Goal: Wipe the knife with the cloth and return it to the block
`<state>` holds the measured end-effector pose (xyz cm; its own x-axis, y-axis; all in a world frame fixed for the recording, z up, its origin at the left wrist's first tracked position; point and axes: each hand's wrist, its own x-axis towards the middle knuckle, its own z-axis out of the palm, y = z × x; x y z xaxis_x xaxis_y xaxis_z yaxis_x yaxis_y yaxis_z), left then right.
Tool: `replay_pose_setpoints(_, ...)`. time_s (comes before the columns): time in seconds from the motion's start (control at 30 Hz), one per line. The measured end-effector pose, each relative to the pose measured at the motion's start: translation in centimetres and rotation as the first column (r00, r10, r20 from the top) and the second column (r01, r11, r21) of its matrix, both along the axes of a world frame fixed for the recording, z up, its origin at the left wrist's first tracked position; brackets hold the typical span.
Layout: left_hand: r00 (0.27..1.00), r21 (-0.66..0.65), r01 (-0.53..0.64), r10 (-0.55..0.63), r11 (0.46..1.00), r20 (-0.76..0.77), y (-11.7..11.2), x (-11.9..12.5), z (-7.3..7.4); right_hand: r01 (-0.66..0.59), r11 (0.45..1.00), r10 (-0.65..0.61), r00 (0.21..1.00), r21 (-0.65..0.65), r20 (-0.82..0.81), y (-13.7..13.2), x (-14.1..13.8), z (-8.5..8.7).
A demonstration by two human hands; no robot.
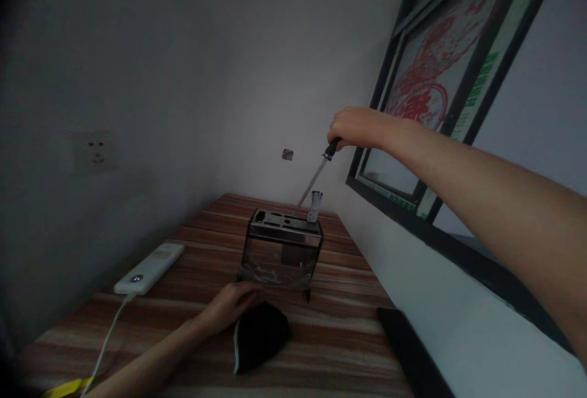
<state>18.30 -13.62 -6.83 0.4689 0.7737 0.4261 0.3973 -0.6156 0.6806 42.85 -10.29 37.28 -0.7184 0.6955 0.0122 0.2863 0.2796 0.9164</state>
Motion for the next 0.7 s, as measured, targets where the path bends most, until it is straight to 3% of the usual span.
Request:
replay_pose_setpoints(0.1,0.971,0.019,-0.174,0.168,0.985,0.17,0.6,-0.7,0.1,0.035,0.999,-0.036,0.996,0.014,0.083,-0.2,-1.3,0.0)
replay_pose_setpoints(0.27,0.827,-0.07,-0.355,0.348,0.932,0.441,2.2,-1.4,0.1,0.045,0.999,-0.045,0.992,-0.002,0.118,0.0,-2.2,0.1)
replay_pose_setpoints(0.4,0.764,-0.093,-0.38,0.369,0.92,0.529,3.4,-1.5,-0.5,0.053,0.999,-0.053,0.993,0.001,0.103,0.2,-2.4,-0.1)
replay_pose_setpoints(0.7,0.797,-0.066,-0.373,0.356,0.925,0.488,3.5,-1.3,-0.6,0.055,0.998,-0.055,0.997,0.0,0.048,0.4,-3.4,-0.7)
